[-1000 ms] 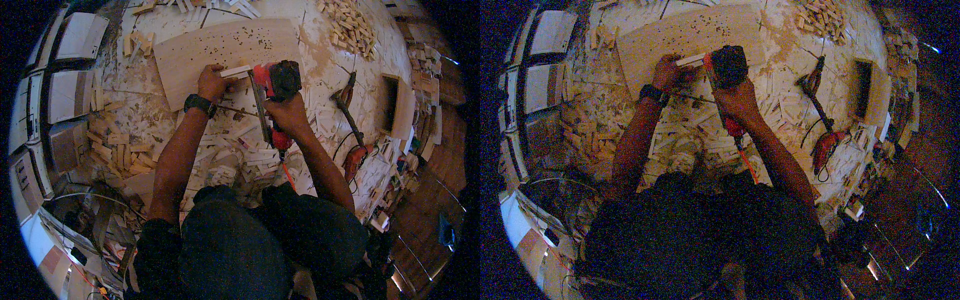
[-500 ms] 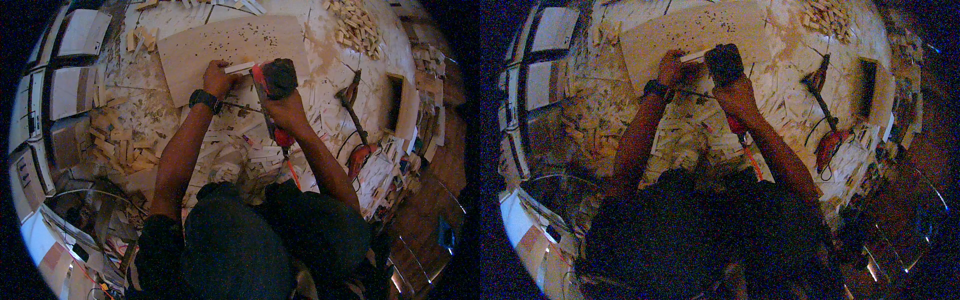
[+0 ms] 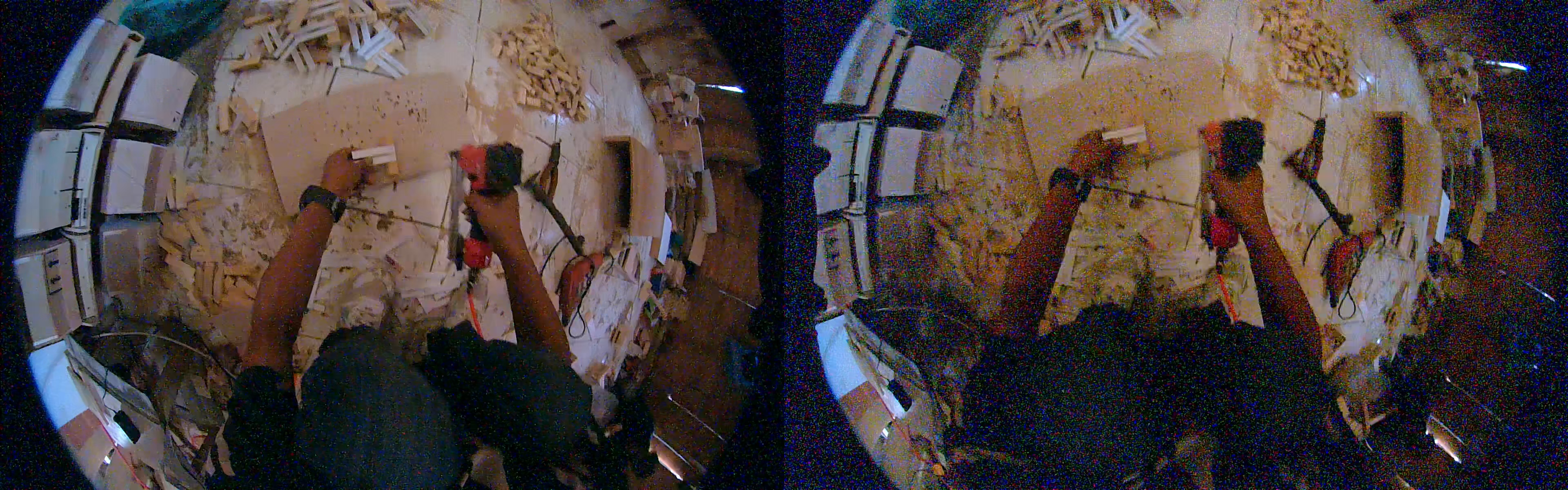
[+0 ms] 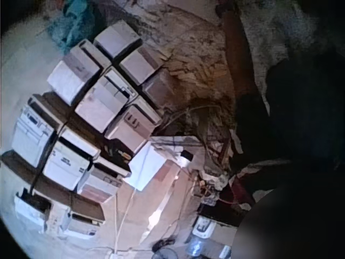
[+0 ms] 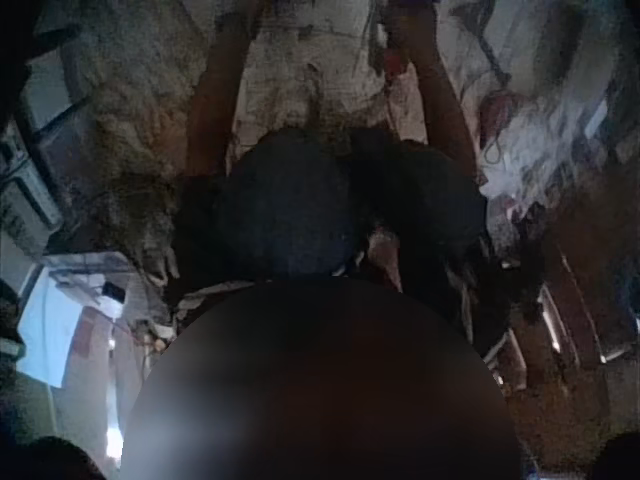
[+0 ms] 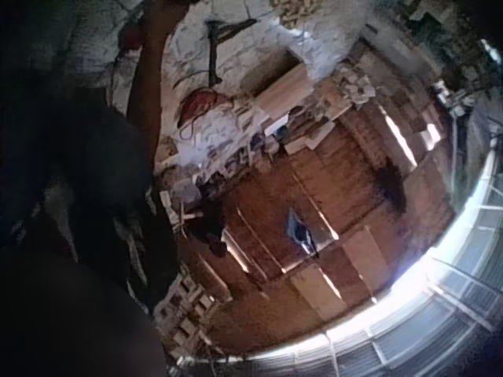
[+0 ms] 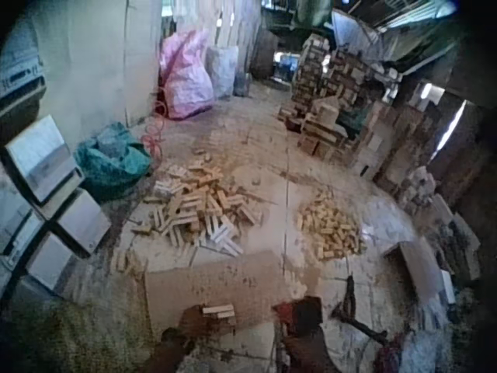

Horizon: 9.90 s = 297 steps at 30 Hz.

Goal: The person uses a red pneumatic nail gun to fasten small wooden blocks together on a flat board. They repeatedly pick up blocks, align them, and drive nails to form small assemblies.

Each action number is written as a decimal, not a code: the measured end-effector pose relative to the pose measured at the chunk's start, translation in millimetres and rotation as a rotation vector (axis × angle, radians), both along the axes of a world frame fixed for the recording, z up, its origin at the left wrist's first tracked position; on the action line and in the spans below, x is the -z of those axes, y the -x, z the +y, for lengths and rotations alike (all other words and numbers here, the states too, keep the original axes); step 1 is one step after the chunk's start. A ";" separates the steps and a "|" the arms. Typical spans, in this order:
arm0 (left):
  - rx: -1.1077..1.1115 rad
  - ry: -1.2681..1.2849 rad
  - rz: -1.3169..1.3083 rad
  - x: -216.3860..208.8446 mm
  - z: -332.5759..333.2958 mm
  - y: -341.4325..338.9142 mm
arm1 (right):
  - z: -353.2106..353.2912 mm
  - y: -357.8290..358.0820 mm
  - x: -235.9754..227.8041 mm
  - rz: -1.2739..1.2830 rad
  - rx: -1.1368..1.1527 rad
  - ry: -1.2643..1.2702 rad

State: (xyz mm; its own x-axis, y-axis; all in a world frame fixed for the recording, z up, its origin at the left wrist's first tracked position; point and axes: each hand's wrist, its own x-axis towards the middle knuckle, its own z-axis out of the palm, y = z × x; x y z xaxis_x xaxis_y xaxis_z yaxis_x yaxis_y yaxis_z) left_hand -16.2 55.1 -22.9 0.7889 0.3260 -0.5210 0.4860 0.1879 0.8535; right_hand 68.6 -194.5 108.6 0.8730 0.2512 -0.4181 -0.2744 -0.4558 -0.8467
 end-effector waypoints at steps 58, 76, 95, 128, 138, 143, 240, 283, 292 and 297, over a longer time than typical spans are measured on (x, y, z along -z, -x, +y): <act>0.519 -0.811 0.082 -7.5 -117.1 57.5 | -61.8 -7.3 -3.7 -0.024 -0.095 0.127; 0.004 -0.383 -0.185 19.9 -36.3 -28.7 | 7.7 -2.1 -12.5 0.056 -0.206 0.155; 0.130 -0.370 -0.190 5.3 -29.1 -29.4 | 54.9 -6.2 12.9 -0.079 -0.369 0.216; 0.723 -0.695 -0.126 -12.9 -138.2 96.7 | -37.6 -12.1 6.2 0.019 0.027 0.063; 1.080 -0.749 -0.038 2.5 -178.0 61.9 | -35.5 -8.7 -1.4 0.011 0.007 0.179; 0.604 -0.626 -0.250 -7.7 -127.2 57.2 | -36.9 -15.1 -1.0 -0.027 0.005 0.153; 0.118 -0.982 -0.232 -52.7 52.3 -87.9 | -39.5 -9.5 -7.7 -0.053 0.094 -0.051; 0.348 -0.464 -0.121 14.9 -76.4 -12.2 | -78.5 -19.1 -0.4 0.017 0.077 0.098; 1.034 -0.732 -0.249 0.7 -199.6 62.8 | -76.4 -15.7 -3.1 0.022 0.138 -0.033; 1.077 -0.757 -0.131 8.7 -226.7 68.3 | -76.9 -12.7 -5.5 -0.016 0.094 -0.011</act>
State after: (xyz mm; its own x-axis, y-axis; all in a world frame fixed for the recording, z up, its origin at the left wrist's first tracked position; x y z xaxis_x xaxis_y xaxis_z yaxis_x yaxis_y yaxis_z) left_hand -84.6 -171.6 -31.6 0.8649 -0.3167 -0.3895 -0.0022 -0.7784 0.6278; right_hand 81.2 -271.4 114.1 0.8994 0.1722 -0.4017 -0.3020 -0.4195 -0.8560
